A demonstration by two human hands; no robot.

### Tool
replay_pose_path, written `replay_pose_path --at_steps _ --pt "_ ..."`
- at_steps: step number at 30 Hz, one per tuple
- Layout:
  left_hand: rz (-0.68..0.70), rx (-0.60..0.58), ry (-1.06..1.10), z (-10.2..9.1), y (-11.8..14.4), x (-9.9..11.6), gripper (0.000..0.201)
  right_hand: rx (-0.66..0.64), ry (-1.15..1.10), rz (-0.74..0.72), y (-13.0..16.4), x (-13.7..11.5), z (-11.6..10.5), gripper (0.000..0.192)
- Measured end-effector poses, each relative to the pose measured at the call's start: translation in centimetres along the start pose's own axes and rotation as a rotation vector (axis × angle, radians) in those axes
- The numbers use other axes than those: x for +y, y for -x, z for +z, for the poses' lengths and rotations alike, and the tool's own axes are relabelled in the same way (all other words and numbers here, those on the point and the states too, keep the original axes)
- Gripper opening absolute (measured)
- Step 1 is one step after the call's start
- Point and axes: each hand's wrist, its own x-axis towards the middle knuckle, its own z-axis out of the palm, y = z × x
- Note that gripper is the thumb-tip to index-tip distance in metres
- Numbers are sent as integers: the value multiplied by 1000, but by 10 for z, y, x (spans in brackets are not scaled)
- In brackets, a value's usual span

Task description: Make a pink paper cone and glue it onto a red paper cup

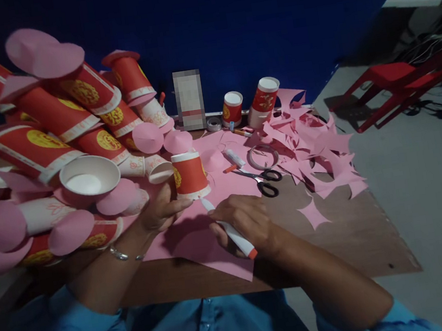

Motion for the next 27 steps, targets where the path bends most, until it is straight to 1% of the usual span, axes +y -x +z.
replay_pose_path --at_steps 3,7,10,17,24,27 --pt "21 -22 -27 0 -1 -2 70 -8 -6 -15 1 -1 1 13" --pt "25 -53 -39 -1 -1 -4 73 -19 17 -42 4 0 4 11" --pt "21 -63 -47 -1 -1 -5 75 -3 35 -48 6 1 5 11" --pt "18 -48 -40 1 0 -4 72 -50 35 -55 7 2 3 15" --pt "19 -61 -28 1 -1 -5 74 -58 44 -50 6 3 4 14" --pt "7 -50 -29 0 -1 -5 76 -54 50 -37 7 3 5 13"
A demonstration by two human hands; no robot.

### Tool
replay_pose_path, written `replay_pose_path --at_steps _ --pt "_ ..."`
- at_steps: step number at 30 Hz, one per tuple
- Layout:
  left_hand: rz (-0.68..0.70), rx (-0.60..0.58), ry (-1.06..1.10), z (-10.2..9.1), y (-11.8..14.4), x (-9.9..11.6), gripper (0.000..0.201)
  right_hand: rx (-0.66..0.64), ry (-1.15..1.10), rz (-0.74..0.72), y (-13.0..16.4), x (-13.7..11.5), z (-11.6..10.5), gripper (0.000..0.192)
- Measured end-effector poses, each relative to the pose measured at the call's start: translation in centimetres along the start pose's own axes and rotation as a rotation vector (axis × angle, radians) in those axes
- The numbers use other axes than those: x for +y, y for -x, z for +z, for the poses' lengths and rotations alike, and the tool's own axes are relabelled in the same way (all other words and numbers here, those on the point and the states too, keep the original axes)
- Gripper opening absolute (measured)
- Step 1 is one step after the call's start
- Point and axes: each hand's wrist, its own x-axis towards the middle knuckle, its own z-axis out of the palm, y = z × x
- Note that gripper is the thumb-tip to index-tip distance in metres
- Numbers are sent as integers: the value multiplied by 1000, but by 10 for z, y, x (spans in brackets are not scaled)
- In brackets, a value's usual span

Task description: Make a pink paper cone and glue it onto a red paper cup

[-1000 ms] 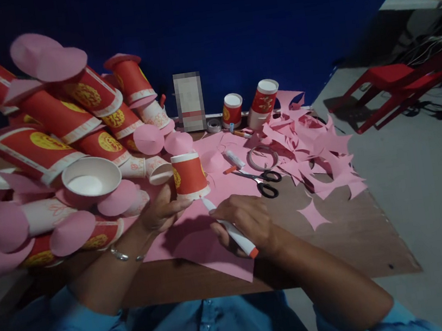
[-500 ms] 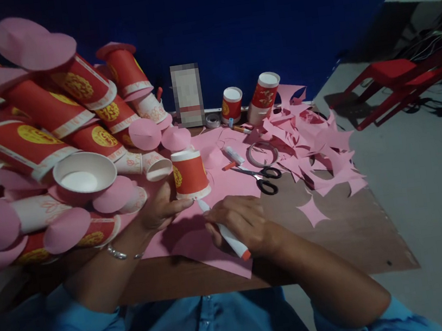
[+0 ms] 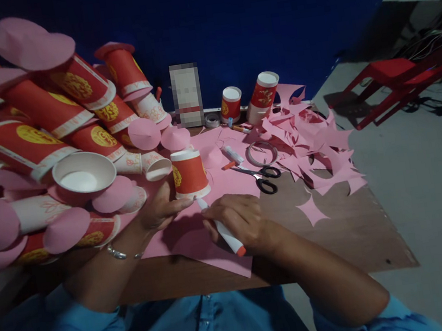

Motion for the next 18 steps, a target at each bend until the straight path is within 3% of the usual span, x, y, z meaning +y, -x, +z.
replay_pose_path --at_steps 10,18 --pt "-5 49 -4 1 0 0 77 43 7 52 -5 -4 -4 8" --pt "25 77 -38 -1 -1 1 97 58 -41 14 -6 -7 -4 12"
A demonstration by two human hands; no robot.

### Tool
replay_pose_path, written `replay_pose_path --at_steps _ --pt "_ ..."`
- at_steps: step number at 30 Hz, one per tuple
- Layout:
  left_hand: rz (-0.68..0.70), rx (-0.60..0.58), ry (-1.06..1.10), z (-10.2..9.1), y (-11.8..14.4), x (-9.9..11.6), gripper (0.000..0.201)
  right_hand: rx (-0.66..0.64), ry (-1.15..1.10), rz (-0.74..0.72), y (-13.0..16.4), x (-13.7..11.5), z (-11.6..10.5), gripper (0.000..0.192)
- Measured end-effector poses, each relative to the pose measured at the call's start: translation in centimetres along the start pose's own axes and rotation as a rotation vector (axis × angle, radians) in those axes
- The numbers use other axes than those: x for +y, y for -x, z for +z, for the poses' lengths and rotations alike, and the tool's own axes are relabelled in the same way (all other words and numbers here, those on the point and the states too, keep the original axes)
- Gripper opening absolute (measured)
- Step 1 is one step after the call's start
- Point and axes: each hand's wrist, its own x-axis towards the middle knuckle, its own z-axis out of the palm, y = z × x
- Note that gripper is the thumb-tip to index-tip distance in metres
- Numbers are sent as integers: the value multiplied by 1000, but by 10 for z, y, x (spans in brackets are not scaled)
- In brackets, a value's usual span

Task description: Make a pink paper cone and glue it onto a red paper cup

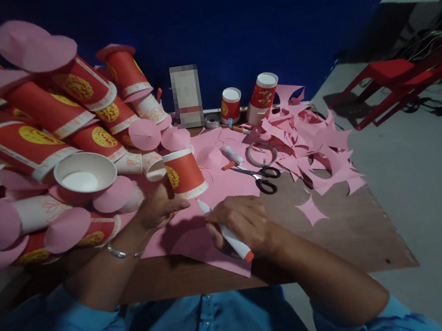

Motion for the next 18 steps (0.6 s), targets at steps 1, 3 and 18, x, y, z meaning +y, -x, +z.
replay_pose_path --at_steps 1,3,18 --pt "3 2 -9 -1 0 -1 97 -1 -2 -5 0 0 0 13" --pt "3 8 -33 -4 -1 -5 98 -12 -4 -7 -1 0 -1 14" --pt "1 -19 -86 -5 1 -4 82 -39 -9 -17 1 2 1 11"
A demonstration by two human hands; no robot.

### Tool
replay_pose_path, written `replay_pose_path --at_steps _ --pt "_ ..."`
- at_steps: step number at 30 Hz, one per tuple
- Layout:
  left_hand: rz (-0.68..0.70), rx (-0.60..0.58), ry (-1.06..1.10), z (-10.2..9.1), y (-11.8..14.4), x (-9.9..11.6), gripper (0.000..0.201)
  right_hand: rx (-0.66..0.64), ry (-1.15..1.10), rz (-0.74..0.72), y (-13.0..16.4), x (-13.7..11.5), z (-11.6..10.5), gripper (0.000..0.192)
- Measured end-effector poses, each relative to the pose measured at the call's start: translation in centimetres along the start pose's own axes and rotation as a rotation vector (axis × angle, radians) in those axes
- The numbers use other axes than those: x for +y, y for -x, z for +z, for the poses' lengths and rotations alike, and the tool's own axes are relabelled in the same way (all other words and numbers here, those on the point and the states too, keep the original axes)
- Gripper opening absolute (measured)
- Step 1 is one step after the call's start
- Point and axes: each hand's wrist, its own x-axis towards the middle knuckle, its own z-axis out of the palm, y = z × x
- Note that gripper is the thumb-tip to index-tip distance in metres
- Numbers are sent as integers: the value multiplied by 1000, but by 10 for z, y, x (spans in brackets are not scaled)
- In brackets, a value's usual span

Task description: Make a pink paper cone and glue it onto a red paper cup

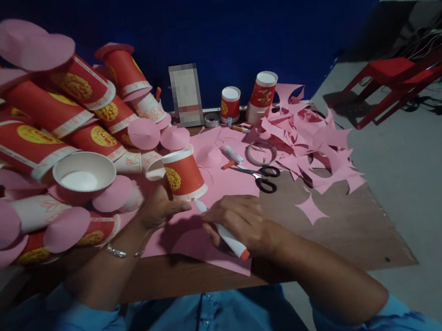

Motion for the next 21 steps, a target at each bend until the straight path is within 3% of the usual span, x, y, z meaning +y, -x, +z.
replay_pose_path --at_steps 8,21 --pt "-5 8 -10 1 0 2 66 -13 24 14 0 -1 -1 10" --pt "14 18 -11 2 -1 2 68 -41 33 16 -1 -1 0 12"
